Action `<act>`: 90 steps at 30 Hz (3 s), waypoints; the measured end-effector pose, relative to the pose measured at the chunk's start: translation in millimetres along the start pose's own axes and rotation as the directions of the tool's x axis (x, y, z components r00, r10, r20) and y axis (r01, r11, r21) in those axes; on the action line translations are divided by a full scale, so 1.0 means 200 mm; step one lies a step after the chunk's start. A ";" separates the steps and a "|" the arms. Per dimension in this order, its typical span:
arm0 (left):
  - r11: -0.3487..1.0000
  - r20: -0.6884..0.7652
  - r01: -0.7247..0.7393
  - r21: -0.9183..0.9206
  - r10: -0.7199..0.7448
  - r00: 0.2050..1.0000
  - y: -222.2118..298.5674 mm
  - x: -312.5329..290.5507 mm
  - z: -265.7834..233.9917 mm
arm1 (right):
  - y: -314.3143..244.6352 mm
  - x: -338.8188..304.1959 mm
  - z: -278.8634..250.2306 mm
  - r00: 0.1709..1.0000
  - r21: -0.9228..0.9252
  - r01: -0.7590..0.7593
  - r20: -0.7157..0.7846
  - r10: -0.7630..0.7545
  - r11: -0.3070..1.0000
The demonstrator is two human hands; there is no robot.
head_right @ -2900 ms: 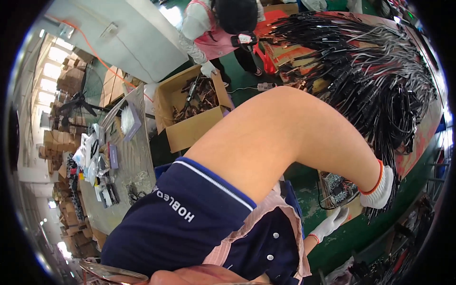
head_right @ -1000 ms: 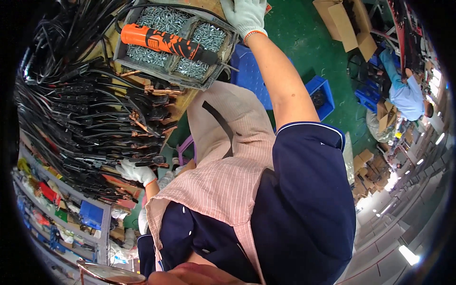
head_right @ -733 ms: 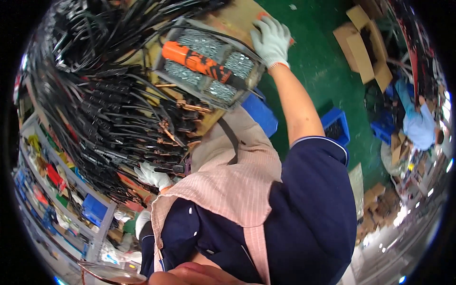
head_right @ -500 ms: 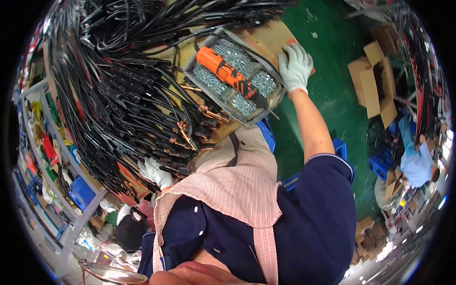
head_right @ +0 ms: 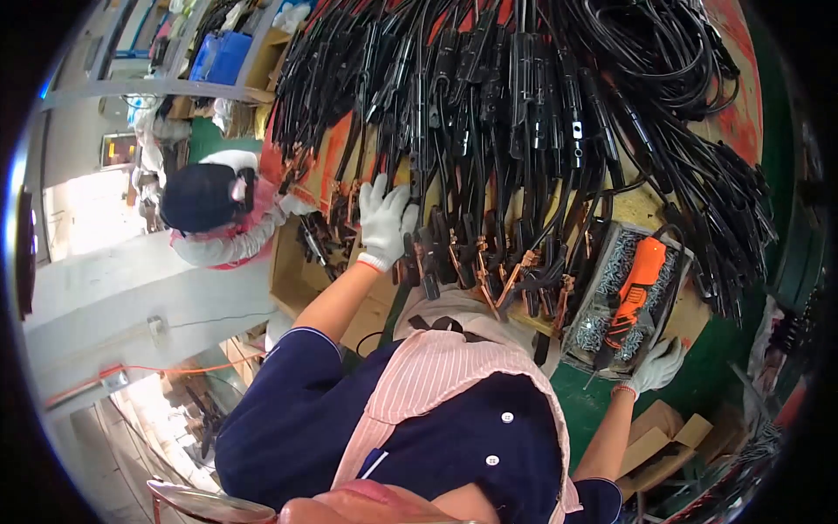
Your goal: The person assembles electrical components using metal parts, plastic casings, screws, and cables. The assembly is performed with a power screwdriver.
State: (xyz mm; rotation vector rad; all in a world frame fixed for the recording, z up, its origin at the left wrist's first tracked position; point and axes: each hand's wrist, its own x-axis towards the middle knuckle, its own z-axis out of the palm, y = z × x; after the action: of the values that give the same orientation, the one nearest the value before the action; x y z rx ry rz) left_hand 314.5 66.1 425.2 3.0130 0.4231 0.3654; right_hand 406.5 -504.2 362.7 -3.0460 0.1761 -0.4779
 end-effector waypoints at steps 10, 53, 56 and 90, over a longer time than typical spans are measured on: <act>0.984 -0.080 0.157 -0.089 -0.164 0.983 -0.12 -0.10 0.06 | -0.06 -0.05 0.02 0.994 0.144 0.097 0.033 -0.103 0.985; 0.898 -0.457 -0.343 -0.274 0.192 0.868 0.61 -0.12 -0.41 | -0.59 0.19 -0.46 0.947 0.946 -0.294 0.308 -0.092 0.136; 0.776 -0.319 -0.579 -0.249 0.498 0.806 0.93 -0.09 -0.46 | -0.34 0.09 -0.64 0.931 0.952 -0.256 0.290 0.222 -0.168; 0.705 0.151 -0.216 -0.676 0.419 0.895 0.76 0.32 -0.52 | -0.65 0.33 -0.50 0.958 0.664 0.155 0.079 -0.275 0.731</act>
State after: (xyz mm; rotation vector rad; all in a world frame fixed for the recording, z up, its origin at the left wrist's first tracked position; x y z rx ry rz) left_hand 389.0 -57.4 556.8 2.3682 -0.2354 0.0435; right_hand 452.2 -386.7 487.1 -2.3886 -0.3046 -0.2093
